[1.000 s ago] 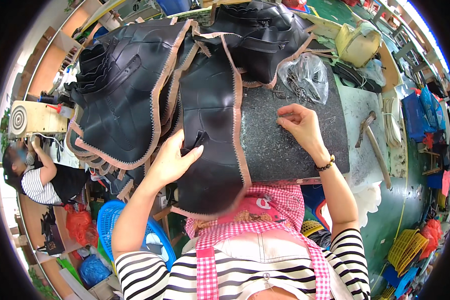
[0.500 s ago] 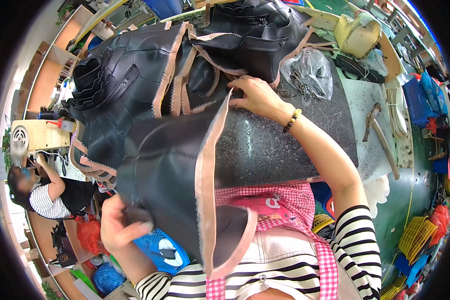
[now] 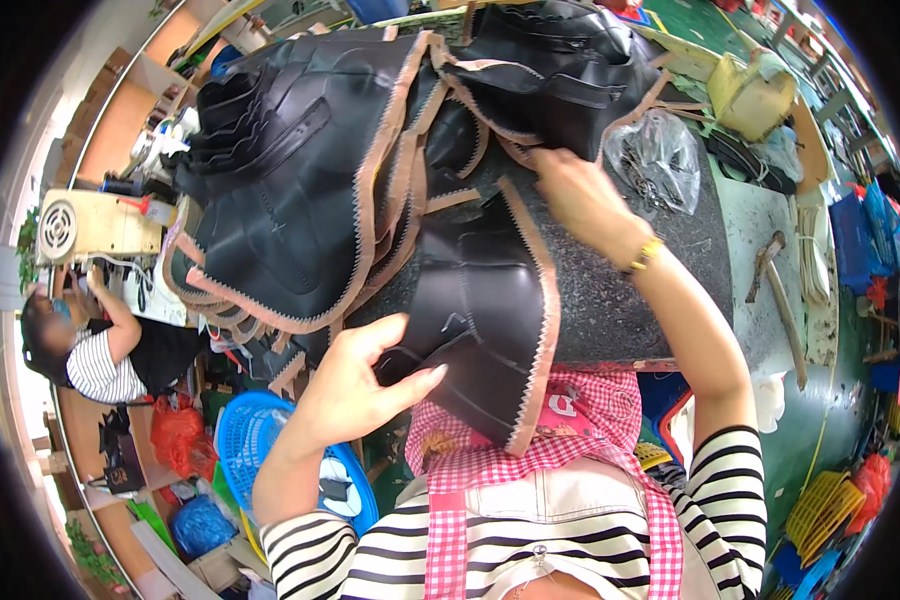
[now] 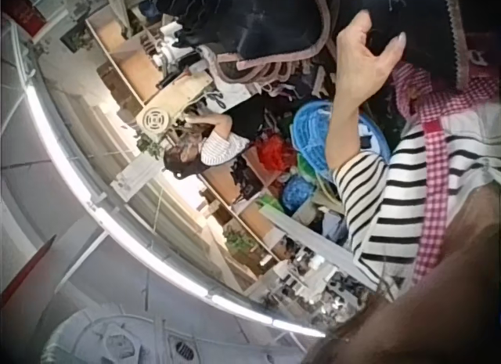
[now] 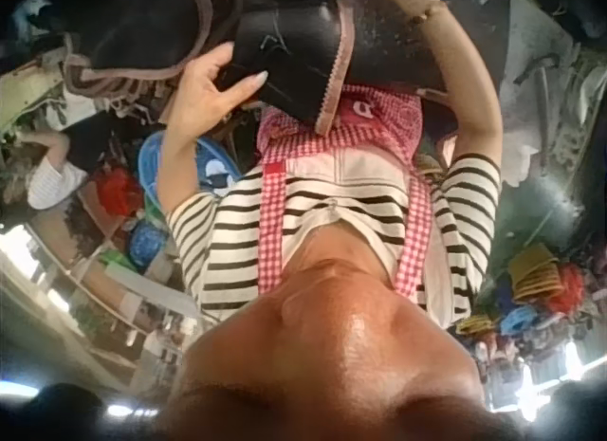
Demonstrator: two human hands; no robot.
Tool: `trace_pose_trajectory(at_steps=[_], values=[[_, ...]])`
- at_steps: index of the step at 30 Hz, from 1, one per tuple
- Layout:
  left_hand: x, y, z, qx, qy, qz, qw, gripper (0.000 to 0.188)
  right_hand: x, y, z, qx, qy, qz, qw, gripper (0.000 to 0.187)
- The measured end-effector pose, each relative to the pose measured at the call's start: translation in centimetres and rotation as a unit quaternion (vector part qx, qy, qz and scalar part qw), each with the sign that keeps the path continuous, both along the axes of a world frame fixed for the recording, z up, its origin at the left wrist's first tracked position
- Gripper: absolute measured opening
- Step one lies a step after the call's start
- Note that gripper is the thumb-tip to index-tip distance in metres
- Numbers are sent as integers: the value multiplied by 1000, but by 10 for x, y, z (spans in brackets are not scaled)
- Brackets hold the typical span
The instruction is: The person is assembling black leather shoe uppers by hand. They pick up a shoe upper, insert a metal staple into a slot, and use a hammer to secure it. This process is repeated for multiple shoe uppers on the workbench.
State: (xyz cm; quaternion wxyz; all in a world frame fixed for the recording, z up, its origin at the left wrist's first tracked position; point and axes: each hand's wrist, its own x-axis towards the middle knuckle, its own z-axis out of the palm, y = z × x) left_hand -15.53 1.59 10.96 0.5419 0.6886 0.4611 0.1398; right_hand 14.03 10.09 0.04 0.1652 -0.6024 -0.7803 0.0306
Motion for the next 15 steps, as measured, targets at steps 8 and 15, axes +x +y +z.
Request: trace_pose_trajectory(at_steps=[8,15], values=[[41,12,-14,-14,-22,-62,998,22,-13,-142,74,-139,546,17,826,21],[61,5,-15,-130,-28,-69,989,31,-41,-167,60,95,206,116,967,35]])
